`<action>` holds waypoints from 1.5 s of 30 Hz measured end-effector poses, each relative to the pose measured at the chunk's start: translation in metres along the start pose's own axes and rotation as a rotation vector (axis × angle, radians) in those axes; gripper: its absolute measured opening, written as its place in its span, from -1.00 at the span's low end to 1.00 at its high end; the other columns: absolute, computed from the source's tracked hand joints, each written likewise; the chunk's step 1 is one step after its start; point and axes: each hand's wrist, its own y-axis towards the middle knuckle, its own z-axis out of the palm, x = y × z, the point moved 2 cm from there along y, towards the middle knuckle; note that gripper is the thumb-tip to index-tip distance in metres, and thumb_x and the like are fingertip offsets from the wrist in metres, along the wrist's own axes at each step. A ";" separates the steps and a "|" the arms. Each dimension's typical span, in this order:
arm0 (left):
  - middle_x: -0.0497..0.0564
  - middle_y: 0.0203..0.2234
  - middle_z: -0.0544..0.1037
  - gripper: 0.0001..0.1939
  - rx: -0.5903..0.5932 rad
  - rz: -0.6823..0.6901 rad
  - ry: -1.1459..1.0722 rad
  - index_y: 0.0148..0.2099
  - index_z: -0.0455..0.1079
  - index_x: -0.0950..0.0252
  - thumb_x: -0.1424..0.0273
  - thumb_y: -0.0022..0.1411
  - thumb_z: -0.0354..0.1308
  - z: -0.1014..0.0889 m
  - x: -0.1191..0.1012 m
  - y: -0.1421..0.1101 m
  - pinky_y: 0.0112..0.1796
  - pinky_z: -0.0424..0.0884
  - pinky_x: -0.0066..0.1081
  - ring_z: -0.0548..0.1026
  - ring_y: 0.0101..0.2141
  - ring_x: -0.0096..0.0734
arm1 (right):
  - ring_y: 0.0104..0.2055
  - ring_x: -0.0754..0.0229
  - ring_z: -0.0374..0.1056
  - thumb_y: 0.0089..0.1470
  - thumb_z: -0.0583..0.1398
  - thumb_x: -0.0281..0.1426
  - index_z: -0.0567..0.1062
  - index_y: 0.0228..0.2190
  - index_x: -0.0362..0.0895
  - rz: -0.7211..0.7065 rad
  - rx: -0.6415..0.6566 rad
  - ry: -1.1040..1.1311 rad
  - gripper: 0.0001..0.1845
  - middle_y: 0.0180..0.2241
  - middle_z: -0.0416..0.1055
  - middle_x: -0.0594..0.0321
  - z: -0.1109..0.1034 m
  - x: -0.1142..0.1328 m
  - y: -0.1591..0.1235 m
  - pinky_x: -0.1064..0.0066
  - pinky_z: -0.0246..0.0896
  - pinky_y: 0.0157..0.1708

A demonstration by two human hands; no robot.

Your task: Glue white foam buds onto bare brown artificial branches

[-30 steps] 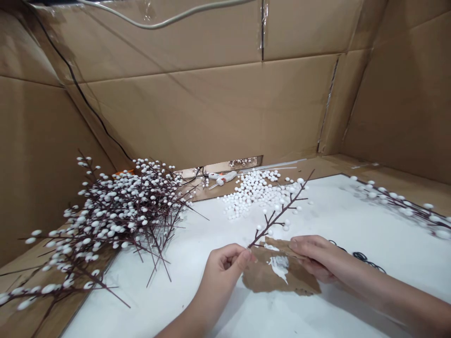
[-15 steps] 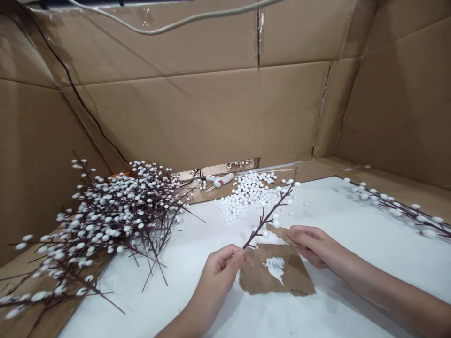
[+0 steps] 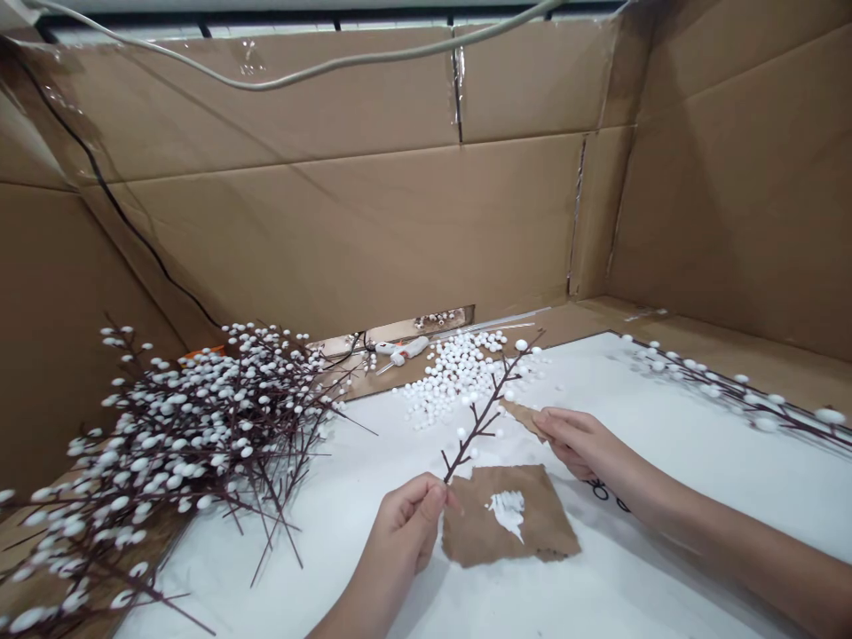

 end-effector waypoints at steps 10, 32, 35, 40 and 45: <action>-0.30 -0.81 -0.12 -0.59 0.037 -0.013 0.007 -0.46 0.30 0.31 0.03 0.10 0.01 -0.002 0.003 0.002 -0.67 -0.26 -0.49 -0.20 -0.72 -0.63 | -0.66 0.39 -0.31 0.10 -0.02 -0.16 0.13 -0.57 -0.10 -0.011 0.003 -0.030 -0.66 -0.68 -0.18 0.51 0.001 0.002 -0.001 0.45 -0.42 -0.65; -0.26 -0.82 -0.06 -0.58 0.011 0.018 0.142 -0.47 0.35 0.32 0.02 0.05 0.05 0.010 0.000 -0.003 -0.66 -0.22 -0.46 -0.12 -0.72 -0.60 | -0.42 0.31 0.32 0.19 -0.12 -0.51 0.25 -0.49 -0.12 0.283 -0.165 1.407 -0.73 -0.49 0.24 0.28 0.023 0.019 -0.014 0.43 0.35 -0.33; -0.25 -0.80 -0.04 -0.57 0.032 0.007 0.171 -0.47 0.35 0.31 0.02 0.07 0.03 0.013 0.002 -0.003 -0.65 -0.21 -0.47 -0.10 -0.72 -0.59 | -0.55 0.34 0.23 0.18 -0.14 -0.54 0.20 -0.55 -0.11 0.323 -0.181 1.443 -0.69 -0.56 0.15 0.32 0.032 0.023 -0.017 0.48 0.33 -0.45; -0.23 -0.76 -0.01 -0.59 0.029 0.030 0.226 -0.49 0.33 0.31 0.03 0.08 0.02 0.016 -0.001 -0.006 -0.64 -0.17 -0.47 -0.05 -0.69 -0.57 | -0.61 0.37 0.13 0.14 -0.19 -0.62 0.15 -0.62 -0.11 0.207 -0.203 1.310 -0.62 -0.61 0.07 0.35 0.034 0.028 -0.013 0.57 0.24 -0.57; -0.21 -0.75 0.00 -0.60 0.009 0.047 0.231 -0.50 0.35 0.30 0.05 0.07 0.04 0.016 -0.005 -0.008 -0.64 -0.17 -0.47 -0.04 -0.68 -0.56 | -0.67 0.35 0.06 0.03 -0.18 -0.73 0.14 -0.63 -0.10 0.125 -0.234 1.199 -0.61 -0.63 0.06 0.37 0.030 0.022 -0.004 0.57 0.17 -0.65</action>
